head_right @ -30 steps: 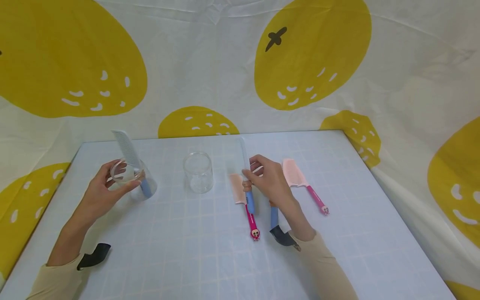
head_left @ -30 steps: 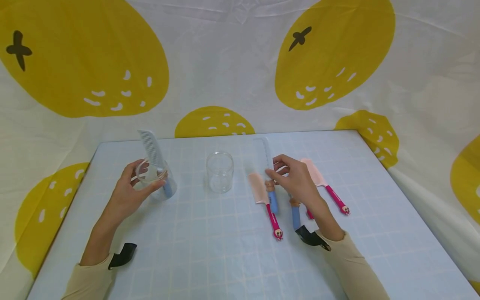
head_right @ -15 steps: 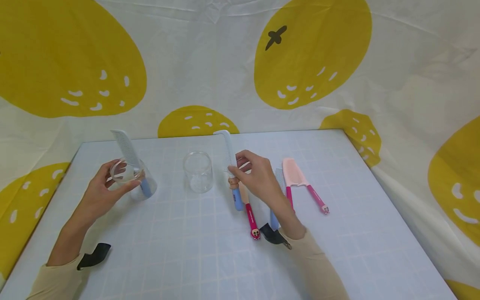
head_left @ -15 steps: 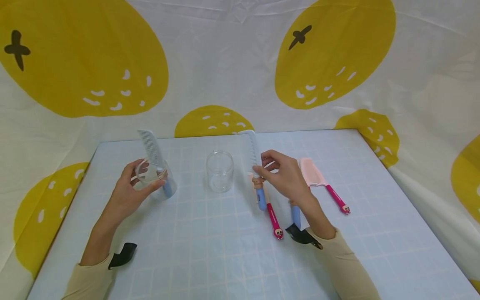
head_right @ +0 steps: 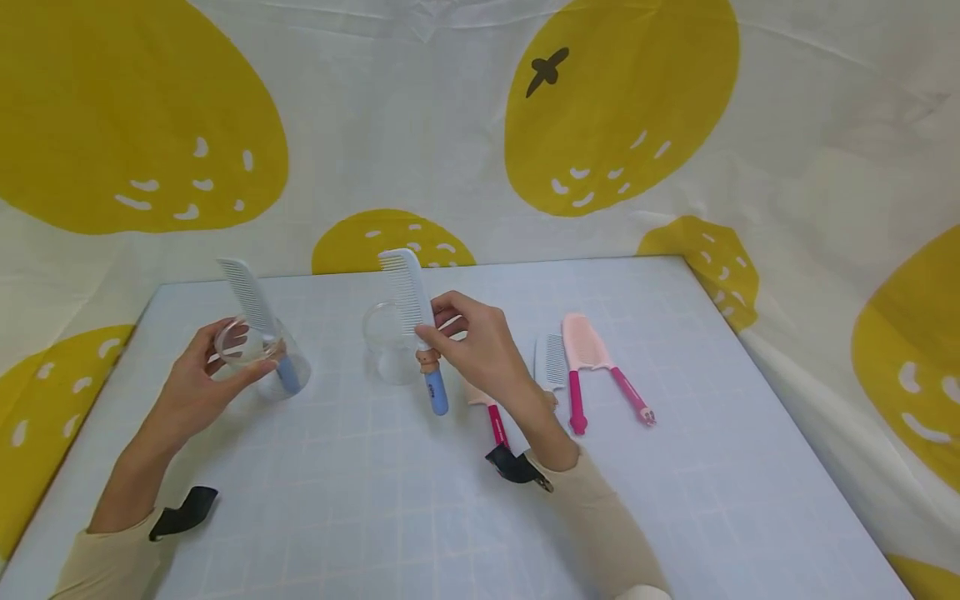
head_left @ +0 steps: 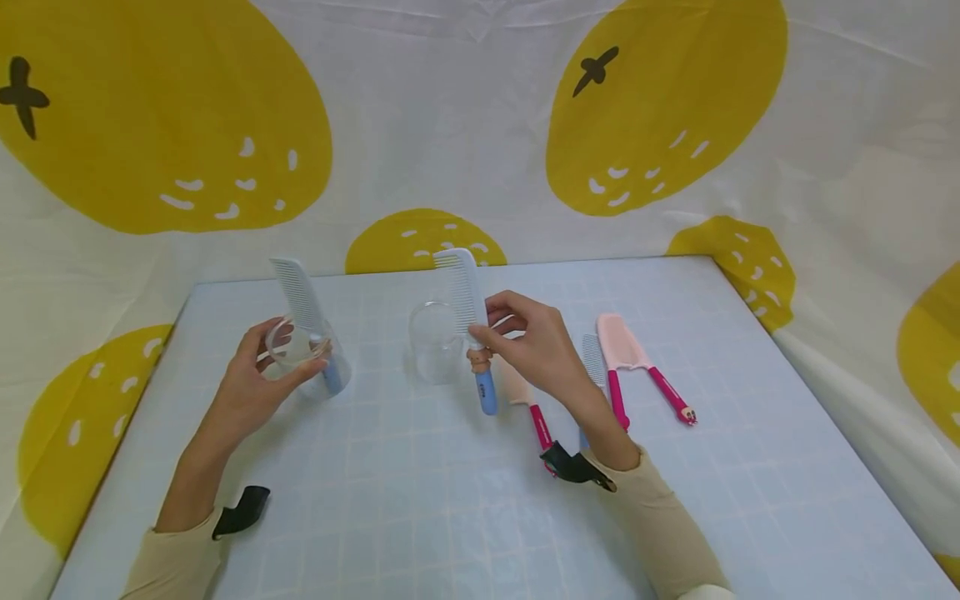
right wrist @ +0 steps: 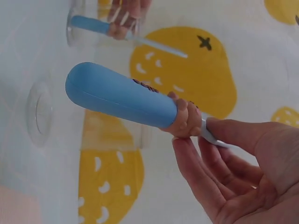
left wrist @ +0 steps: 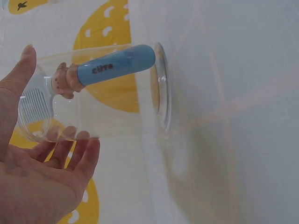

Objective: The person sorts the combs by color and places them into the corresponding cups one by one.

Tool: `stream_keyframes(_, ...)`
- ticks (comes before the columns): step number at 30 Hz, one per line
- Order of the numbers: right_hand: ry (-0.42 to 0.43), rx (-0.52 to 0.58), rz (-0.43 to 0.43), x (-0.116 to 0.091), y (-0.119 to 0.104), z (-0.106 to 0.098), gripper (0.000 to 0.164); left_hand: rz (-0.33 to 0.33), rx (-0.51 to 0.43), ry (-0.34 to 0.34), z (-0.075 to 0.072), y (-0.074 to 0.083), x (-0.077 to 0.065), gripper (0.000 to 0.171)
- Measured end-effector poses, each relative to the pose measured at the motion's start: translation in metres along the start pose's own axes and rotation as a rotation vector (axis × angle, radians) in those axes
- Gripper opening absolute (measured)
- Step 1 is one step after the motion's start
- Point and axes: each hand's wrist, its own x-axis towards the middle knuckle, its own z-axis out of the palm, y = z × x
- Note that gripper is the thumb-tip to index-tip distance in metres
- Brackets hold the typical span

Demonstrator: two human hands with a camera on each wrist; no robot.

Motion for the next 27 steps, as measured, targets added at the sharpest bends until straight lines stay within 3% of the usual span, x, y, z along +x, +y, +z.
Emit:
stream_keyframes(16, 0.011, 0.201, -0.053, 0.014, -0.014, 0.035, 0.025, -0.013, 0.010, 0.016, -0.002, -0.001, -0.004, 0.104)
stream_keyframes(27, 0.047, 0.318, -0.147, 0.022, -0.028, 0.060, 0.027, 0.007, 0.020, 0.029, 0.002, 0.003, -0.001, 0.103)
